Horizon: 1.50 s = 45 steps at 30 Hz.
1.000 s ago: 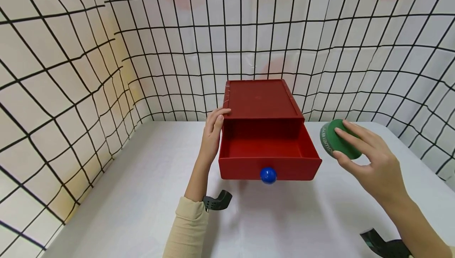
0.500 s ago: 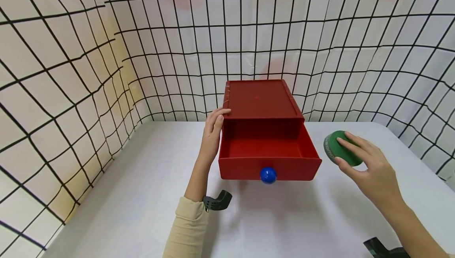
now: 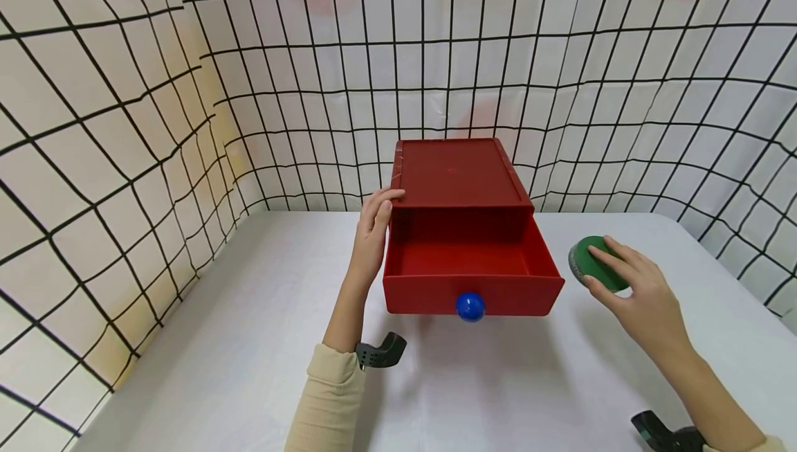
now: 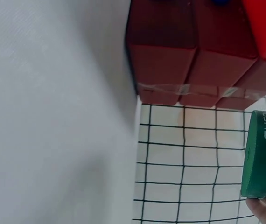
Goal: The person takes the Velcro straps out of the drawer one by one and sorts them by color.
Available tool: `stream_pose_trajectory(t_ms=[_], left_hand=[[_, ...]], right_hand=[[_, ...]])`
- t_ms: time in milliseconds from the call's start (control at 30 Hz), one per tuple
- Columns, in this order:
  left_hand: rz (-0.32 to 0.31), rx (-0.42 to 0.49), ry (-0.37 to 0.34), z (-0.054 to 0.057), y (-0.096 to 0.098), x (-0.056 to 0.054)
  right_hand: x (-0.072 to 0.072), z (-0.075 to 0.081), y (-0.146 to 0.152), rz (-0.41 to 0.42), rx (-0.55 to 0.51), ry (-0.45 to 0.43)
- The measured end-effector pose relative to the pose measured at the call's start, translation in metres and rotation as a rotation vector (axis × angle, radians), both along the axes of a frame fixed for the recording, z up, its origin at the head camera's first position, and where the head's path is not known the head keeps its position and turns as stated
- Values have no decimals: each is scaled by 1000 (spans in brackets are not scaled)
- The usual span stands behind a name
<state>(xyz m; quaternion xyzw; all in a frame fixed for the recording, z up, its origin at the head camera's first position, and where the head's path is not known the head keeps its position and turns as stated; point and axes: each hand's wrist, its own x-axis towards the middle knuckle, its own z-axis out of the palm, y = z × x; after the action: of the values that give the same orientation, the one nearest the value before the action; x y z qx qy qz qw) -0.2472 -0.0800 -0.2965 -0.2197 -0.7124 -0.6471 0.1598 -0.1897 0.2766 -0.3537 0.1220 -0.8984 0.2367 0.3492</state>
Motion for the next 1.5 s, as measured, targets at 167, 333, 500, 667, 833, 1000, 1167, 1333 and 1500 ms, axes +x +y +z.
stream_pose_trajectory(t_ms=[167, 333, 500, 667, 833, 1000, 1167, 1333, 1500], left_hand=[[1, -1, -6, 0, 0, 0], [0, 0, -9, 0, 0, -1], [0, -1, -6, -1, 0, -1], [1, -6, -11, -1, 0, 0], [-3, -2, -13, -2, 0, -1], [4, 6, 5, -13, -2, -13], [6, 1, 9, -12, -1, -12], [1, -3, -15, 0, 0, 0], [2, -4, -20, 0, 0, 0]], right_hand=[[-5, -7, 4, -5, 4, -29], [-9, -14, 8, -15, 3, -67], [-14, -20, 13, -39, 4, -110], [-17, -28, 18, -51, 1, -135], [-20, -34, 25, -69, 1, -150], [-23, -37, 32, -90, -1, -161], [-25, -42, 40, -105, -17, -185], [-27, -47, 49, -135, -26, -217], [-28, -52, 58, -157, -35, -264]])
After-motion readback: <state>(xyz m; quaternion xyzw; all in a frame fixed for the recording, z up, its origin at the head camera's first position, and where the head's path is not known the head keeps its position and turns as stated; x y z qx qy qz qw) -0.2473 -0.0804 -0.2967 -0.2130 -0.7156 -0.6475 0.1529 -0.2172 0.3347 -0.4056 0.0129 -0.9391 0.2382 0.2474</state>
